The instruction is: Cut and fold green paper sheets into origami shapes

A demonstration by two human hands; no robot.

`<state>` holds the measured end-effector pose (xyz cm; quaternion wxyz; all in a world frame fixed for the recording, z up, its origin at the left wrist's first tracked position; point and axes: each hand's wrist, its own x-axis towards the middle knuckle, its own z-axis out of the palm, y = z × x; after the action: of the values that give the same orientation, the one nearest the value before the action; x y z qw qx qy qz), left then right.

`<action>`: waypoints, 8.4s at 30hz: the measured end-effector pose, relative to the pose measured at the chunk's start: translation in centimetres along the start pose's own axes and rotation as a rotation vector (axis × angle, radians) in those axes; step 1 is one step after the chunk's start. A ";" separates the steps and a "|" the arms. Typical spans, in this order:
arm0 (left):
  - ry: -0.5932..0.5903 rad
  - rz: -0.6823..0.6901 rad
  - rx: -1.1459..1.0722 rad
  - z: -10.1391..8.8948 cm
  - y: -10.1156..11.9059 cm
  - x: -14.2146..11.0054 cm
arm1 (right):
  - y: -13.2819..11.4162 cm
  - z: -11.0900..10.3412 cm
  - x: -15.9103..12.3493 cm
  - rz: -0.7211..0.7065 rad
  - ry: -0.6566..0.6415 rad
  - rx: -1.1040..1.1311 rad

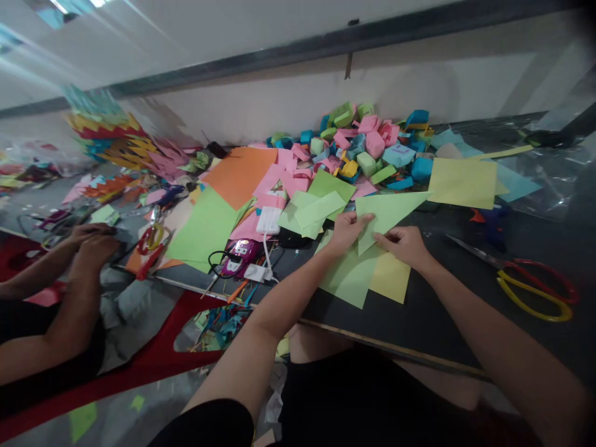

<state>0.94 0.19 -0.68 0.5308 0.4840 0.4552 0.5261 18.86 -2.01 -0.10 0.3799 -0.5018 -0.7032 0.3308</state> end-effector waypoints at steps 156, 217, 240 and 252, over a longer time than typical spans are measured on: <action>-0.086 0.235 0.111 -1.1 1.3 0.2 | 0.4 0.1 -0.4 0.130 0.234 0.481; -0.555 0.077 0.274 -0.2 1.9 -1.1 | 0.0 -7.2 1.8 -0.073 0.814 0.438; 0.068 0.093 -0.065 -2.9 1.4 2.7 | 2.5 -10.7 -0.6 0.226 0.138 0.239; -0.252 0.024 0.068 1.0 0.1 -0.9 | -0.4 -1.4 -0.8 0.198 0.307 0.555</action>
<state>1.88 -0.71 -0.45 0.5609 0.5692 0.3967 0.4516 20.07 -2.75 0.83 0.5695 -0.4890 -0.4689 0.4655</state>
